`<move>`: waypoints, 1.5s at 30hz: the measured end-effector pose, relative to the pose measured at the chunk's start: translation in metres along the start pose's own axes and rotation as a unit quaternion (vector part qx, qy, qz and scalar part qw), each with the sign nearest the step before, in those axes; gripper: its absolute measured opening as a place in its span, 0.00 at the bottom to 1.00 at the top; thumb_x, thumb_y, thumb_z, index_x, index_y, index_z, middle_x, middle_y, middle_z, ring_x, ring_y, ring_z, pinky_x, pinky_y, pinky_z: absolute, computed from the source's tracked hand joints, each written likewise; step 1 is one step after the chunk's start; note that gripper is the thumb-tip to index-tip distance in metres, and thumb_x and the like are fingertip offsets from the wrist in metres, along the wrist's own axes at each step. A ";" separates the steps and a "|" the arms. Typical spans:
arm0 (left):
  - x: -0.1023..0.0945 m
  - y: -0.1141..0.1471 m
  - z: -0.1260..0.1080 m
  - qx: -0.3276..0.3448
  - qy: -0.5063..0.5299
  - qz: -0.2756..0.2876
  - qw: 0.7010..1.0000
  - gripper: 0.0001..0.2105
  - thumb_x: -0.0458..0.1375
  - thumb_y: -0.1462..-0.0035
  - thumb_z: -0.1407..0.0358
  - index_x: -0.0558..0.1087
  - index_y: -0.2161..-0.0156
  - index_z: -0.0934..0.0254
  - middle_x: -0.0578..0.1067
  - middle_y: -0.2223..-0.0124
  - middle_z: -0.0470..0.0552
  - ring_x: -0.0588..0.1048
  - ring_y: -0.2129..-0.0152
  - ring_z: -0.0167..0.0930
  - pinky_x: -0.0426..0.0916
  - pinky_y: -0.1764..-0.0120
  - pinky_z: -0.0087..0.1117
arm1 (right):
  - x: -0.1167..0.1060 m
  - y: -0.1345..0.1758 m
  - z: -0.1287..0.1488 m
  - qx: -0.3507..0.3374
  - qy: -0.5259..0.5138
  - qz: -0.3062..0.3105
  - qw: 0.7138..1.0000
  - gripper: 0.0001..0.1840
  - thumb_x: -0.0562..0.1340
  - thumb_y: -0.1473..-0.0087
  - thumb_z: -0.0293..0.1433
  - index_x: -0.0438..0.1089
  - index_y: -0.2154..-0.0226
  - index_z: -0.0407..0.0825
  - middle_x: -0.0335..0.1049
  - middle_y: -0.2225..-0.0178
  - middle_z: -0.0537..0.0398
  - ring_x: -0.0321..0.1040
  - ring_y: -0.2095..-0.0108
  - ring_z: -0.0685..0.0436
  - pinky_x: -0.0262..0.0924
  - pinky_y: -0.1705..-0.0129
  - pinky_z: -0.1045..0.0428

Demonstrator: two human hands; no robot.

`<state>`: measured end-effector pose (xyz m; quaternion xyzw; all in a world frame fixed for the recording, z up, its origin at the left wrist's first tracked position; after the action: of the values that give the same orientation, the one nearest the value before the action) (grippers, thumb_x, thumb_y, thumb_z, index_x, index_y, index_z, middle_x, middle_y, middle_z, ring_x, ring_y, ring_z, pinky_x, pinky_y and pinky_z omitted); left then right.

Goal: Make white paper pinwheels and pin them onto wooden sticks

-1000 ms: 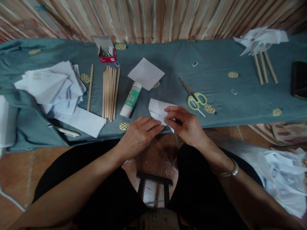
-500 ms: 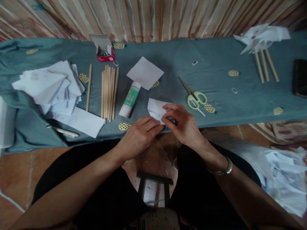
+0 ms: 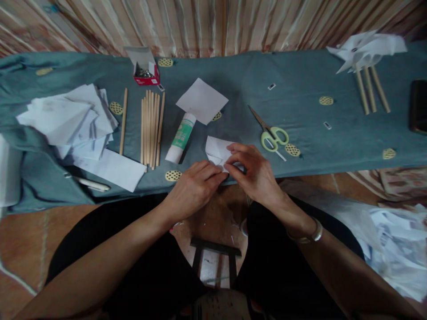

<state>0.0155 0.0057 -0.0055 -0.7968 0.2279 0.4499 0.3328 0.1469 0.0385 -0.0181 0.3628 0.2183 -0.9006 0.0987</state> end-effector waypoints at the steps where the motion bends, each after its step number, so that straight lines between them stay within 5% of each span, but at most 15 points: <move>1: 0.000 0.000 0.000 -0.002 0.003 -0.002 1.000 0.10 0.50 0.37 0.72 0.72 0.55 0.68 0.76 0.60 0.54 0.71 0.64 0.31 0.71 0.60 0.35 | 0.000 0.000 0.000 0.001 -0.001 -0.001 1.000 0.03 0.61 0.45 0.29 0.69 0.70 0.51 0.71 0.55 0.51 0.68 0.52 0.41 0.64 0.48 0.42; 21: 0.000 -0.001 0.002 -0.012 0.018 0.001 1.000 0.10 0.51 0.37 0.72 0.72 0.54 0.70 0.76 0.61 0.55 0.72 0.63 0.32 0.72 0.60 0.35 | 0.001 0.003 -0.001 0.028 -0.004 -0.002 1.000 0.05 0.60 0.45 0.27 0.71 0.67 0.53 0.69 0.50 0.51 0.67 0.50 0.38 0.64 0.48 0.38; 30: -0.001 -0.002 0.002 -0.015 0.014 -0.004 1.000 0.10 0.51 0.37 0.72 0.72 0.55 0.69 0.76 0.60 0.54 0.72 0.64 0.31 0.72 0.60 0.35 | 0.002 0.005 0.002 -0.004 0.024 -0.007 1.000 0.08 0.58 0.41 0.28 0.72 0.65 0.55 0.67 0.48 0.52 0.66 0.50 0.40 0.65 0.47 0.40; 37: 0.000 -0.001 0.001 -0.010 0.006 0.009 1.000 0.09 0.52 0.38 0.73 0.72 0.55 0.70 0.76 0.61 0.54 0.71 0.63 0.32 0.71 0.60 0.35 | 0.008 0.016 0.018 -0.093 0.127 0.021 0.987 0.14 0.51 0.41 0.23 0.69 0.57 0.44 0.63 0.45 0.39 0.60 0.46 0.34 0.63 0.48 0.37; 45: 0.001 -0.002 0.002 -0.019 -0.033 0.020 0.999 0.09 0.53 0.39 0.71 0.73 0.56 0.68 0.75 0.60 0.54 0.71 0.64 0.34 0.69 0.62 0.37 | 0.017 0.023 0.021 -0.099 0.140 0.036 0.984 0.20 0.52 0.45 0.20 0.65 0.50 0.45 0.64 0.43 0.39 0.59 0.44 0.33 0.61 0.48 0.36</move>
<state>0.0162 0.0083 -0.0068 -0.7829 0.2238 0.4871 0.3159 0.1291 0.0079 -0.0238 0.4816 0.3047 -0.8105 0.1354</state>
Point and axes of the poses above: each hand's wrist, its own y-axis away from the middle knuckle, its own x-axis out of the palm, z = x × y, the point moved 6 cm from there along -y, towards the middle knuckle
